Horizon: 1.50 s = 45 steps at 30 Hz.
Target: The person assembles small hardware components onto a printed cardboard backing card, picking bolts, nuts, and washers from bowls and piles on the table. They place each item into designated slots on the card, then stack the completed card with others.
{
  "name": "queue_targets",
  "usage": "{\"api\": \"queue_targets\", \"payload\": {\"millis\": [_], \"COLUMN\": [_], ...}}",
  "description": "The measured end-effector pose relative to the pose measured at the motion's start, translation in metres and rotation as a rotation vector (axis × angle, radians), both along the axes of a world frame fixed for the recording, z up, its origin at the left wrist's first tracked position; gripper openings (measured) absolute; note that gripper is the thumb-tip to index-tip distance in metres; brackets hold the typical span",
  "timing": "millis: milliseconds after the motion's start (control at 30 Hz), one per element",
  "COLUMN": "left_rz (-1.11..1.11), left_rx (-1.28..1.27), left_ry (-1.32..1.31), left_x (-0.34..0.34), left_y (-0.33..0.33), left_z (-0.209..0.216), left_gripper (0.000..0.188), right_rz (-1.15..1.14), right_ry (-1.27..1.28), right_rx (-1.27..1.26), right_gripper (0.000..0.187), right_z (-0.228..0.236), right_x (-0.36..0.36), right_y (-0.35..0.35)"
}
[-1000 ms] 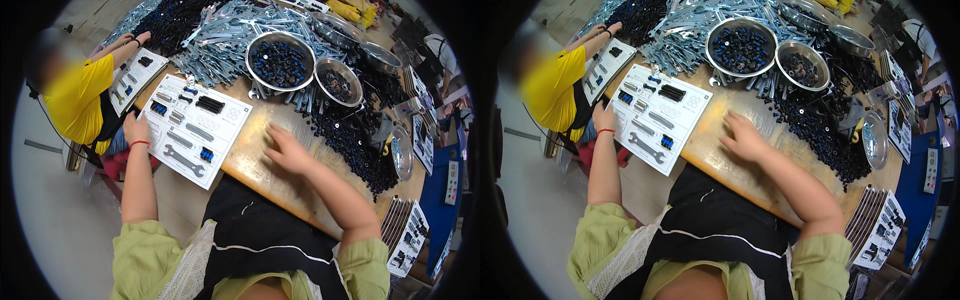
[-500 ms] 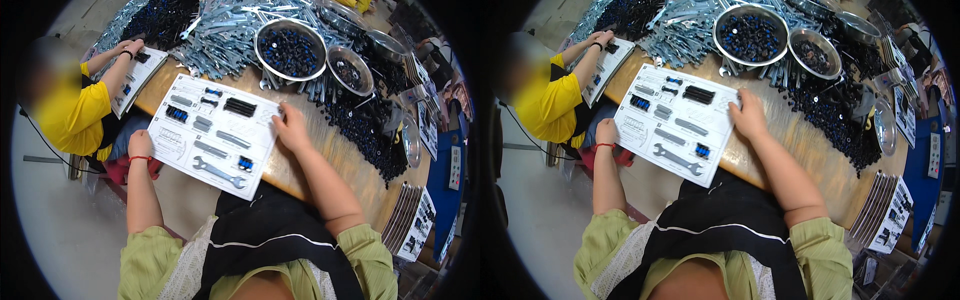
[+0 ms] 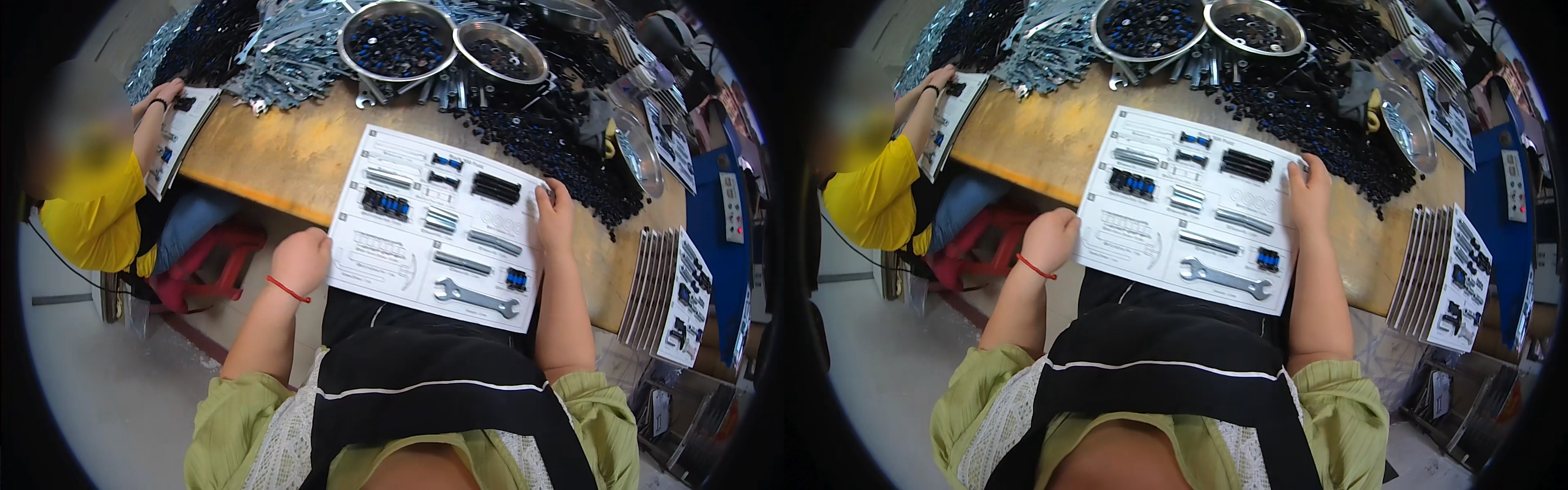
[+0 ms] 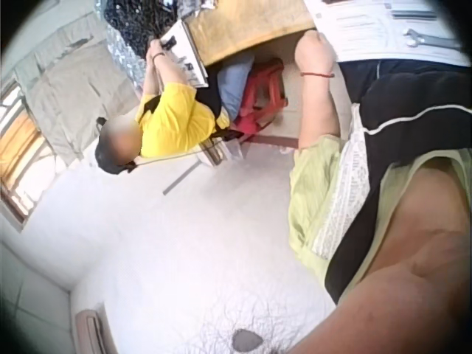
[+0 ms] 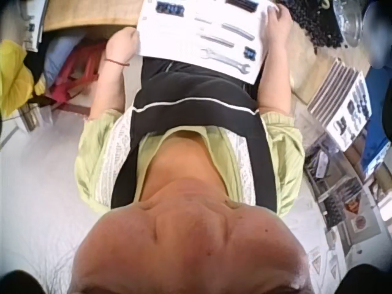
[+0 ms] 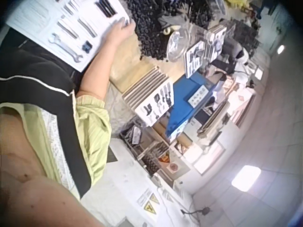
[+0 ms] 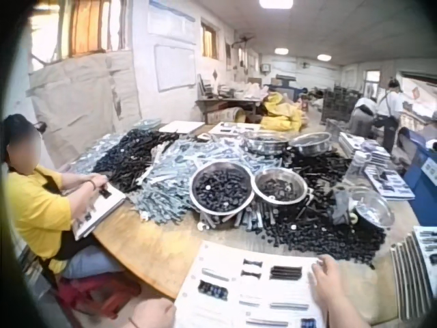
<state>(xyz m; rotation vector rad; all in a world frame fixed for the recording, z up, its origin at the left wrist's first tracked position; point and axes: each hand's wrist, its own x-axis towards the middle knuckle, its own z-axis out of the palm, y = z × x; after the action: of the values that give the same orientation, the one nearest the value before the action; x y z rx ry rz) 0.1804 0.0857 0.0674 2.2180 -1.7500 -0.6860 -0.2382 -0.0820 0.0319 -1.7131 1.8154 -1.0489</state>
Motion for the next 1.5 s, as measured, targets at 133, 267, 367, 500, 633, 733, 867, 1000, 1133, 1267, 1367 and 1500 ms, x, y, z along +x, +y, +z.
{"api": "queue_targets", "payload": {"millis": [133,267,367,500,633,733,867,1000,1133,1267,1367,1500], "left_rz": [-0.231,-0.432,-0.495,-0.566,-0.292,-0.140,0.031,0.053,0.052,0.071,0.081,0.078], "left_rx": [0.067,0.081,0.137,0.278,-0.074,-0.497,-0.230,-0.253,-0.116,-0.066,-0.061,-0.010], "left_ry": [-0.071,-0.065,-0.053,-0.072,0.055,-0.045,-0.143,-0.215,-0.197,-0.091,-0.027,-0.029], "left_x": [-0.052,-0.085,-0.102,-0.108,-0.120,-0.118,-0.163,-0.167,-0.164,-0.156,-0.153,-0.145], "left_y": [-0.009,-0.016,-0.022,-0.052,-0.137,-0.214,-0.260,-0.293,-0.303,-0.299,-0.285,-0.288], "left_z": [0.008,0.009,0.011,0.032,0.042,0.000,0.022,-0.001,-0.002,0.007,0.007,-0.001], "left_gripper": [0.028,0.028,0.032,0.037,0.037,0.046,0.052,0.053,0.050,0.052,0.047,0.039], "right_rz": [-0.107,-0.159,-0.202,-0.202,-0.269,-0.242,-0.242,-0.254,-0.257,-0.249,-0.273,-0.251], "right_ry": [-0.037,0.064,0.121,0.060,0.029,0.053,0.016,-0.006,-0.070,-0.089,-0.129,-0.112], "right_rx": [-0.048,-0.075,-0.024,-0.132,-0.258,-0.359,-0.354,-0.373,-0.339,-0.335,-0.273,-0.256], "right_gripper": [0.038,0.038,0.035,0.024,0.012,0.011,0.012,0.013,0.013,0.014,0.015,0.016], "right_z": [-0.011,-0.004,0.010,0.003,-0.003,-0.013,-0.009,-0.008,-0.007,-0.013,-0.025,-0.025], "right_x": [-0.066,-0.109,-0.120,-0.152,-0.182,-0.183,-0.184,-0.181,-0.180,-0.186,-0.194,-0.198], "right_y": [0.013,0.032,0.040,0.036,0.037,0.028,0.034,0.034,0.034,0.031,0.034,0.035]}}
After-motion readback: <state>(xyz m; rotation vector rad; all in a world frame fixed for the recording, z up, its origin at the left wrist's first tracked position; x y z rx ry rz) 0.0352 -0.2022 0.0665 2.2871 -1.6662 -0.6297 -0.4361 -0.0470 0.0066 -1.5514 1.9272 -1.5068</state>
